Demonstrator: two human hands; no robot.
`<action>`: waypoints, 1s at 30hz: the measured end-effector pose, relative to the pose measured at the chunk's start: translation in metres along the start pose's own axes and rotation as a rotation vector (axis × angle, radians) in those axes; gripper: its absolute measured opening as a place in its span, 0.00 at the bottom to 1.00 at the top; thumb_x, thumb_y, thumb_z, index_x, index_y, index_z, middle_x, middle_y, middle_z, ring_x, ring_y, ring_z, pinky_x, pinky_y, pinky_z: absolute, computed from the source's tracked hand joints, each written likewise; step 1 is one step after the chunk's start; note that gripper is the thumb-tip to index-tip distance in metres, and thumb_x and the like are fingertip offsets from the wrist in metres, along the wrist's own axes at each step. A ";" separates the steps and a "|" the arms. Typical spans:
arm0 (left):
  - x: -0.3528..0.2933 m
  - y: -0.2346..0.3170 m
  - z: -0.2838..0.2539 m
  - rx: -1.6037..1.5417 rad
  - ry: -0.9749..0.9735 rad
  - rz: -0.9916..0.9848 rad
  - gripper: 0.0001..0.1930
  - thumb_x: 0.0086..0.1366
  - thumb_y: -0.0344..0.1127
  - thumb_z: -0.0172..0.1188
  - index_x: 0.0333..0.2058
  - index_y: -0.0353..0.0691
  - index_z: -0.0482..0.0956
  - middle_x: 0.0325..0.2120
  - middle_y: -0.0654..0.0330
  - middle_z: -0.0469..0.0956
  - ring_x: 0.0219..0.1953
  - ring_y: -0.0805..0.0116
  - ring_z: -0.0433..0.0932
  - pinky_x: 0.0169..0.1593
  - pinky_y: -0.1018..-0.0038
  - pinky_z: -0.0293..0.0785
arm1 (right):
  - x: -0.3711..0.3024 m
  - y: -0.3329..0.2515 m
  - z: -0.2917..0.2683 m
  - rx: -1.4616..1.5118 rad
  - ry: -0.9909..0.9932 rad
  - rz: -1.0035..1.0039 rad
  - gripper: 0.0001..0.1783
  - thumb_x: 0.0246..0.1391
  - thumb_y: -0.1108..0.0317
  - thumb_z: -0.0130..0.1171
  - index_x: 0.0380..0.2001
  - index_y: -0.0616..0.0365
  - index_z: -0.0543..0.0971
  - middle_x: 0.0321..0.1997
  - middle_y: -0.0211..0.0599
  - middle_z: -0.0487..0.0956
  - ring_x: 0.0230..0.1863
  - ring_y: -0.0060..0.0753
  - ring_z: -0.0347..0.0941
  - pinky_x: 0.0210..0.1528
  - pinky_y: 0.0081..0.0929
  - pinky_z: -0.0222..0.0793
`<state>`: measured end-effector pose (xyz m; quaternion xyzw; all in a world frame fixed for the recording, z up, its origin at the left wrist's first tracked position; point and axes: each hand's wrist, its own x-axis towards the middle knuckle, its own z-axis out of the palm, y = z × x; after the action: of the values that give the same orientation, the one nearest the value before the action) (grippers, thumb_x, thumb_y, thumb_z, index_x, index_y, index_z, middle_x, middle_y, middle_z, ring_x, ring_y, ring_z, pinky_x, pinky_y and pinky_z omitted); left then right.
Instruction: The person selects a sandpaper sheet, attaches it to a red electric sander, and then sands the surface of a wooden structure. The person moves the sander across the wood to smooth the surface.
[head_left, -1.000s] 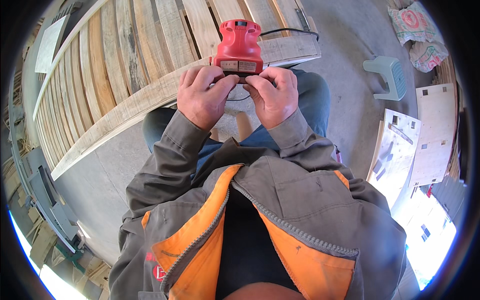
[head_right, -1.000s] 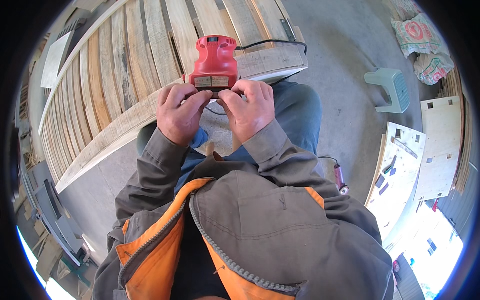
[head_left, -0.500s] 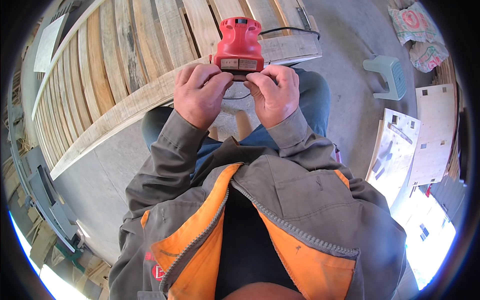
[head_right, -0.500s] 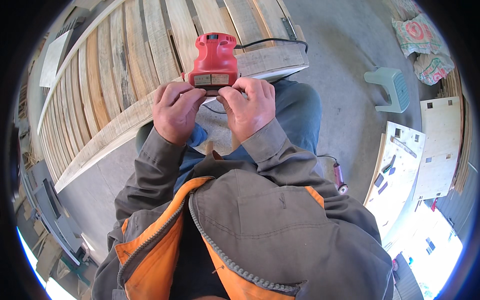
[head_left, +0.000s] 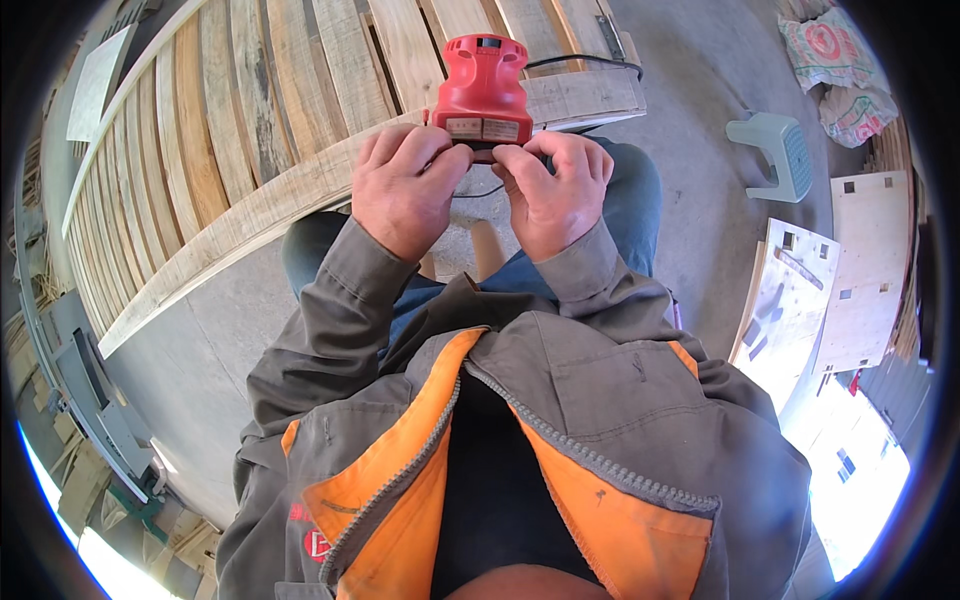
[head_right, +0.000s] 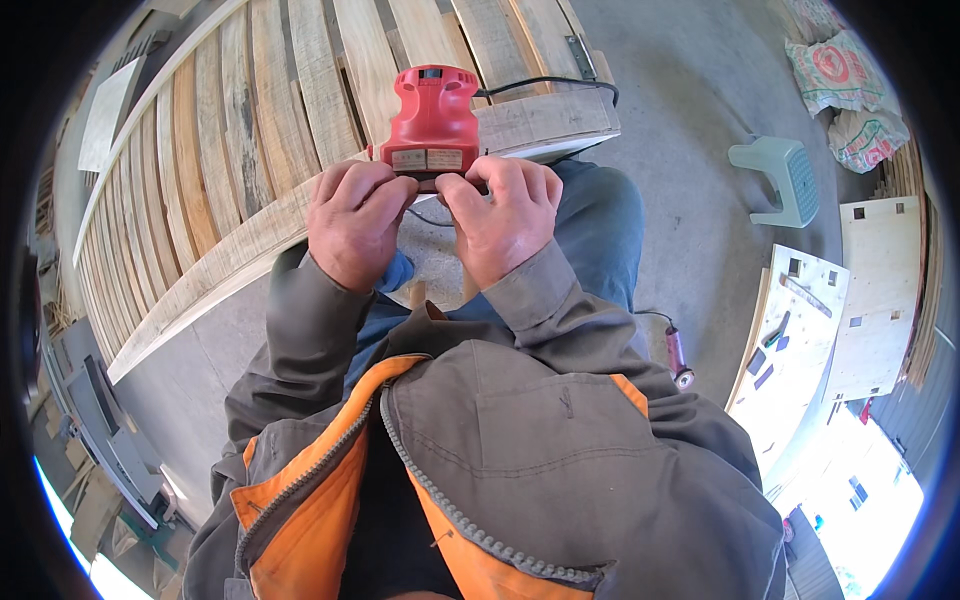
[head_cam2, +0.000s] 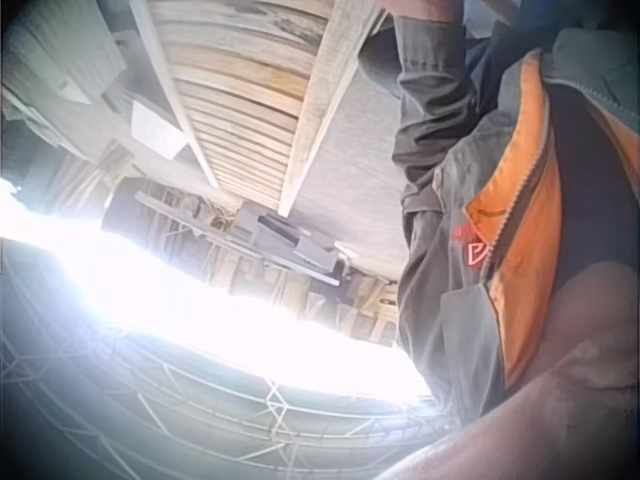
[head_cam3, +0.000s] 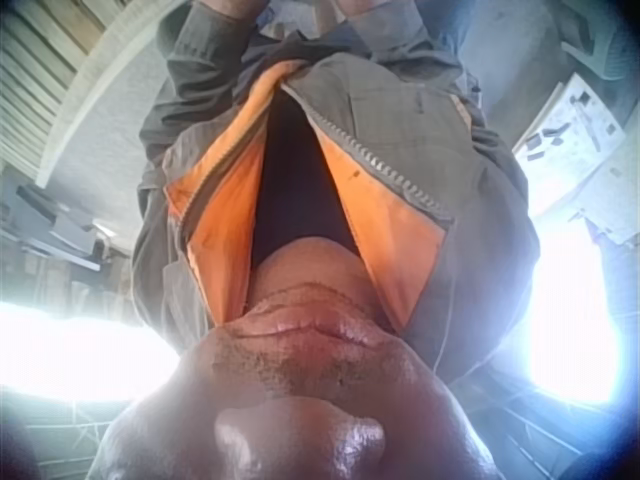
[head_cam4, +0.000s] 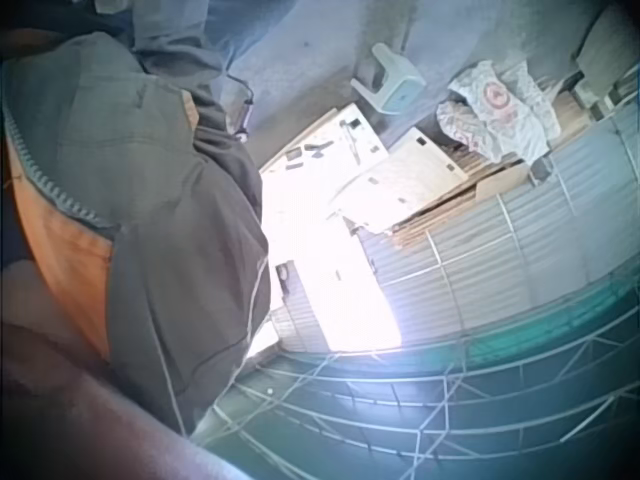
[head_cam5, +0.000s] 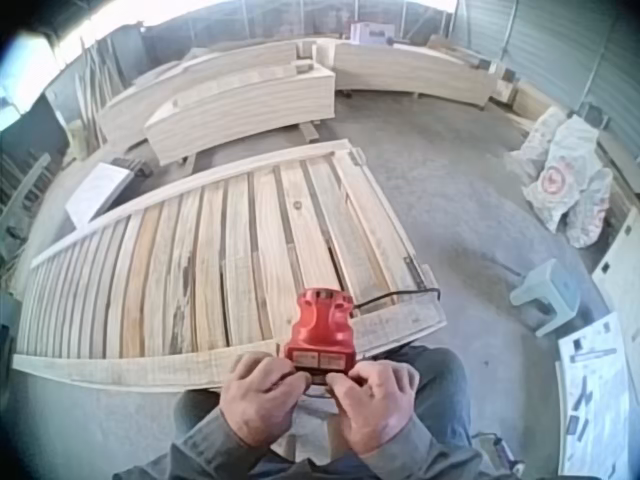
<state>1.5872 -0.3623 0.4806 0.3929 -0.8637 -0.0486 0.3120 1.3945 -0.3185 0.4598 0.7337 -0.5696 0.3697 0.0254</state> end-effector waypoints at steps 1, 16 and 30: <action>0.000 0.000 0.001 -0.011 0.005 0.002 0.14 0.49 0.26 0.72 0.37 0.44 0.86 0.37 0.63 0.79 0.40 0.58 0.79 0.43 0.63 0.76 | 0.001 -0.001 -0.001 -0.001 0.005 -0.002 0.16 0.42 0.71 0.72 0.37 0.40 0.85 0.41 0.23 0.74 0.46 0.34 0.72 0.53 0.39 0.63; -0.002 0.002 -0.001 -0.025 -0.036 -0.019 0.16 0.50 0.24 0.68 0.39 0.45 0.86 0.36 0.62 0.78 0.41 0.56 0.78 0.45 0.64 0.76 | 0.007 -0.002 -0.004 0.057 -0.072 -0.032 0.15 0.42 0.73 0.68 0.36 0.46 0.85 0.37 0.25 0.75 0.43 0.36 0.74 0.50 0.40 0.67; 0.003 0.004 0.004 -0.168 0.075 -0.186 0.11 0.49 0.25 0.71 0.33 0.48 0.86 0.34 0.64 0.78 0.39 0.58 0.78 0.43 0.64 0.76 | 0.008 0.005 0.000 0.200 -0.027 0.154 0.14 0.42 0.69 0.77 0.34 0.47 0.84 0.37 0.27 0.76 0.41 0.40 0.74 0.45 0.40 0.67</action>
<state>1.5808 -0.3630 0.4800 0.4454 -0.8042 -0.1347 0.3698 1.3914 -0.3268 0.4623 0.6915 -0.5847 0.4158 -0.0839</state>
